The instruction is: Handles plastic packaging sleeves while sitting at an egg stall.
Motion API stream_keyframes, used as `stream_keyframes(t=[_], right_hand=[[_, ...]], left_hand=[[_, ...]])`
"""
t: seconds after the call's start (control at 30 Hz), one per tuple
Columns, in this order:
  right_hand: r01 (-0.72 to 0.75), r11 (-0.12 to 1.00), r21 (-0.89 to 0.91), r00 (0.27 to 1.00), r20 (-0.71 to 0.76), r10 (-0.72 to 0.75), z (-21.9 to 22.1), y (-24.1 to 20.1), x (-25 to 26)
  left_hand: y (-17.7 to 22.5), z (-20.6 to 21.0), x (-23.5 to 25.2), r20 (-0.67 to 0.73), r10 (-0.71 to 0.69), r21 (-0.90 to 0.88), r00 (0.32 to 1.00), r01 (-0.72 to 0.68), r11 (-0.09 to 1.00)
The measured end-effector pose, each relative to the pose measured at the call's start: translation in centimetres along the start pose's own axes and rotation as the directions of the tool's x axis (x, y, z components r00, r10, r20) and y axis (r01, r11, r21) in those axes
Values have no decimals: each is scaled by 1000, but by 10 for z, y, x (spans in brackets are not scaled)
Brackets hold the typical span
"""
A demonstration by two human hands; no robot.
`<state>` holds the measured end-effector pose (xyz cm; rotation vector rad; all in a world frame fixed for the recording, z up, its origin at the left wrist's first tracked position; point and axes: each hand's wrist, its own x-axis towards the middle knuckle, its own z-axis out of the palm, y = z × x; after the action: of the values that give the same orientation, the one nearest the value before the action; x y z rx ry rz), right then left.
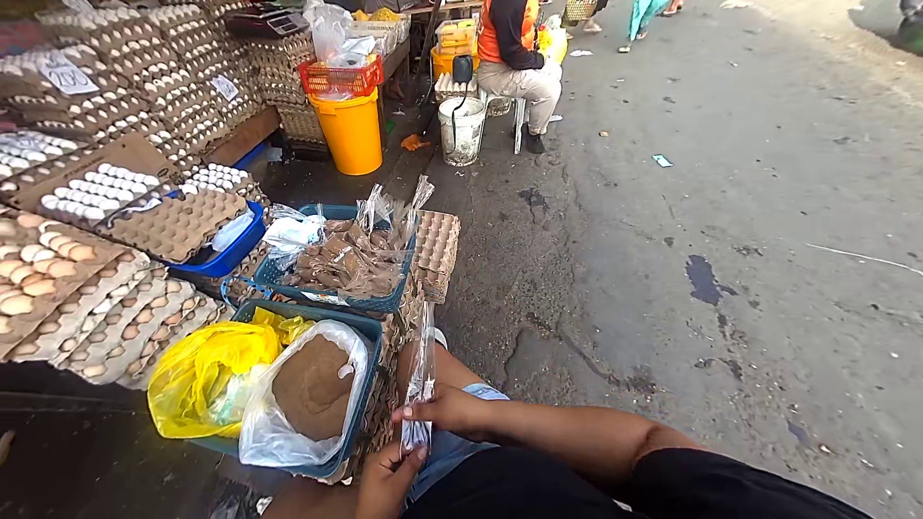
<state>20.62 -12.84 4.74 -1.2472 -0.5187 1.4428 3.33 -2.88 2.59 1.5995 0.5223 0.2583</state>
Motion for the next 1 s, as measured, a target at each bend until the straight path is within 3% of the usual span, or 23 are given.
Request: stream_keyframes(t=[0.1, 0.2, 0.3, 0.37, 0.47, 0.53, 0.6, 0.63, 0.73, 0.8, 0.87, 0.93, 1.0], right_hand=[[152, 978, 145, 976, -178, -125, -20, -40, 2], [392, 871, 297, 897, -335, -289, -45, -94, -14], [502, 732, 461, 864, -294, -408, -64, -104, -20], [486, 725, 488, 870, -197, -451, -65, -83, -14], [318, 875, 365, 947, -72, -314, -35, -29, -4], [186, 977, 100, 978, 75, -194, -9, 2, -4], [155, 964, -218, 981, 147, -124, 4, 8, -1], [186, 941, -281, 980, 119, -158, 2, 1, 2], [329, 921, -209, 934, -70, -350, -24, -51, 1], [442, 897, 1, 874, -225, -431, -39, -89, -11], [561, 803, 201, 815, -301, -495, -56, -104, -17], [558, 782, 276, 824, -296, -484, -66, -96, -15], [427, 880, 209, 896, -223, -383, -59, -66, -9]], left_hand=[[1, -3, 2, 34, -42, 81, 999, 39, 996], [6, -6, 2, 15, -52, 65, 999, 51, 997], [4, -7, 3, -4, -19, 3, 1000, 19, 1000], [2, -4, 6, -37, 1, -69, 999, -3, 998], [3, 2, 8, -75, 0, -111, 997, -8, 994], [3, 4, 10, -72, -9, -67, 997, 4, 998], [1, 2, 8, -49, -26, 36, 998, 28, 999], [-1, 0, 7, -32, -32, 71, 999, 34, 997], [-3, -6, 3, -1, -17, 80, 1000, 17, 997], [-1, -9, 1, -22, -5, 45, 1000, 6, 999], [0, -12, -1, -60, 2, -36, 998, -4, 999], [1, -10, -1, -98, 10, -104, 995, -20, 994], [4, -5, 1, -125, 5, -138, 992, -23, 990]])
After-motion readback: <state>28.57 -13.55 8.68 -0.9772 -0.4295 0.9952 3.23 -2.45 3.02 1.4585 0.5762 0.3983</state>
